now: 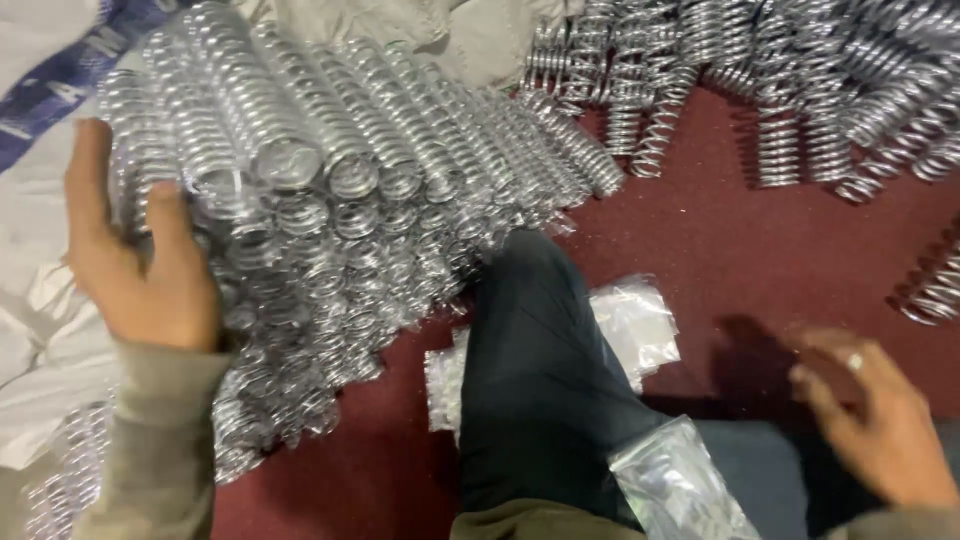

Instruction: The person is picking up metal springs from a large pile and placing them individually into small plastic bags.

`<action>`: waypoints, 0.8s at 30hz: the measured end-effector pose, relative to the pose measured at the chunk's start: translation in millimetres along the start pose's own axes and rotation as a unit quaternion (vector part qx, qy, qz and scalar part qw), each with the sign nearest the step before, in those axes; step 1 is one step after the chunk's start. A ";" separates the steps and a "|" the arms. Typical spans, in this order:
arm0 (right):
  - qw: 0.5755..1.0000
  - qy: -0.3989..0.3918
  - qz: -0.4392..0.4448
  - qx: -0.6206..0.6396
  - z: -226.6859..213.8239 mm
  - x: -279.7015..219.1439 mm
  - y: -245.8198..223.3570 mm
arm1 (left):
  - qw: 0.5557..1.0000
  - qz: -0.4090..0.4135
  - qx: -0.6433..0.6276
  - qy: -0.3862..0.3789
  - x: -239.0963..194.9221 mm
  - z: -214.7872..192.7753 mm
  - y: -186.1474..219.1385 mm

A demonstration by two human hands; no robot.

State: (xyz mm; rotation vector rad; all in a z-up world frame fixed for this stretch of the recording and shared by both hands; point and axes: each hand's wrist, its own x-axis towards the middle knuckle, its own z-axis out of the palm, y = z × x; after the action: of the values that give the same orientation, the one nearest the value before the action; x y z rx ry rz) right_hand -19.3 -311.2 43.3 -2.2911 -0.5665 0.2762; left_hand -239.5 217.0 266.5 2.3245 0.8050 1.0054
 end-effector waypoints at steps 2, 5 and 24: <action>0.978 0.084 0.007 -0.189 -14.4 46.4 63.7 | 0.943 0.269 0.117 0.155 -45.8 31.8 57.8; 0.922 0.070 0.067 -0.375 -13.5 98.0 160.5 | 0.932 0.349 0.039 -0.091 -116.1 85.4 92.1; 0.919 0.014 -0.040 -0.391 -16.9 94.2 56.8 | 0.810 -0.206 -0.406 -0.371 -237.9 214.6 70.6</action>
State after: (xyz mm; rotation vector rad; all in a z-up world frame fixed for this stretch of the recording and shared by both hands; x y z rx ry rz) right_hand 87.4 -312.2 11.9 -3.0182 -0.8670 -0.0461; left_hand -185.1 -35.0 63.5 1.4692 0.3875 0.1159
